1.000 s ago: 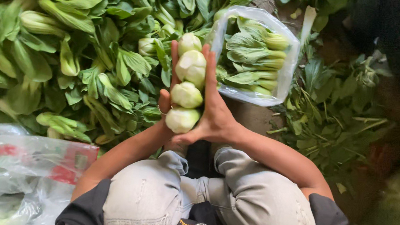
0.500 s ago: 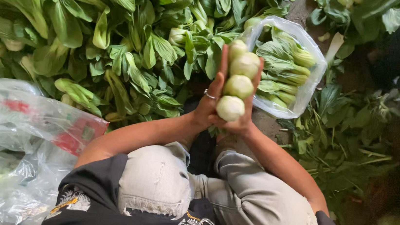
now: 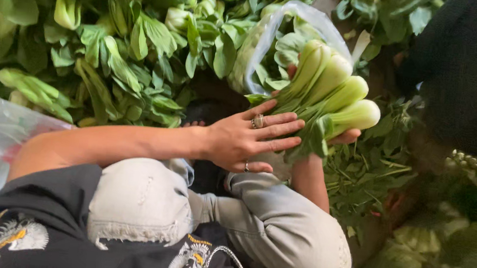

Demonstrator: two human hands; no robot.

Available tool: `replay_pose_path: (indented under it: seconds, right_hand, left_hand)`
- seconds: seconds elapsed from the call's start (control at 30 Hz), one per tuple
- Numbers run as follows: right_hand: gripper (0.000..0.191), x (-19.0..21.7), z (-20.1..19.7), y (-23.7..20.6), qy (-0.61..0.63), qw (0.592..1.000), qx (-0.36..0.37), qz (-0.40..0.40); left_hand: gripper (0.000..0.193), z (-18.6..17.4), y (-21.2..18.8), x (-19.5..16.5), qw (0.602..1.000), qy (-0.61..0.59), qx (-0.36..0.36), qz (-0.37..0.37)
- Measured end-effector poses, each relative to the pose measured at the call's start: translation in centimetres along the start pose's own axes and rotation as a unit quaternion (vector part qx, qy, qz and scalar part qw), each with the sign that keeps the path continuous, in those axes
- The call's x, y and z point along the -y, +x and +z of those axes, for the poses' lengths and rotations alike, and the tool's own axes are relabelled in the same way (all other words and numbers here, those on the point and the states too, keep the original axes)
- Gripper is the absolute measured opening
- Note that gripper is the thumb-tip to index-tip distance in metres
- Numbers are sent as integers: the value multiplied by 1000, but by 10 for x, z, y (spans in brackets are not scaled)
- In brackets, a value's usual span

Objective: The person sits on the floor among large piles of leafy green vegetables and packs them by hand into a plastic-lined basket, gathering handfuls of bok choy and arranging them in the container. They repeatedly pick individual heads from the pile, align them in the hand, and place them into the basket.

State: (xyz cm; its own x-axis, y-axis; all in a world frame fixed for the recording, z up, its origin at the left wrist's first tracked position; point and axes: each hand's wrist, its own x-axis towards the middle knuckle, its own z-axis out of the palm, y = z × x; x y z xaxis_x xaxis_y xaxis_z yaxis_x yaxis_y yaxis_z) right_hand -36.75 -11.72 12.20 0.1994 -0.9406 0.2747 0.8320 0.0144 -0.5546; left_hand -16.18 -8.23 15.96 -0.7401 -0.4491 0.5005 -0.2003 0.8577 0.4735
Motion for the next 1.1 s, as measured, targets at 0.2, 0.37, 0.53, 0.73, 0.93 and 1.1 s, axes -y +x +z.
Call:
replay_pose_path:
  seconds: [0.2,0.37,0.53,0.73,0.93,1.1]
  right_hand:
    - [129,25,-16,-18,57,995,-82,-4]
    - [135,44,-22,-30,118,992,-47,26]
    - [137,49,-43,-28,56,997,-59,6]
    - [132,52,-51,-30,105,991,-88,10]
    - [118,72,-87,-19,-48,998,-42,-20]
    - [116,109,-81,40,-393,916,84,14]
  left_hand:
    - [34,2,-16,26,988,-35,-144,-34]
    - [43,25,5,132,842,-109,-294,-438]
    - [49,70,19,201,781,-206,-208,-552]
    - [18,62,27,221,754,-318,-360,-448]
    - [23,56,26,214,662,-367,-220,-616]
    - [22,65,33,218,711,-382,-272,-524]
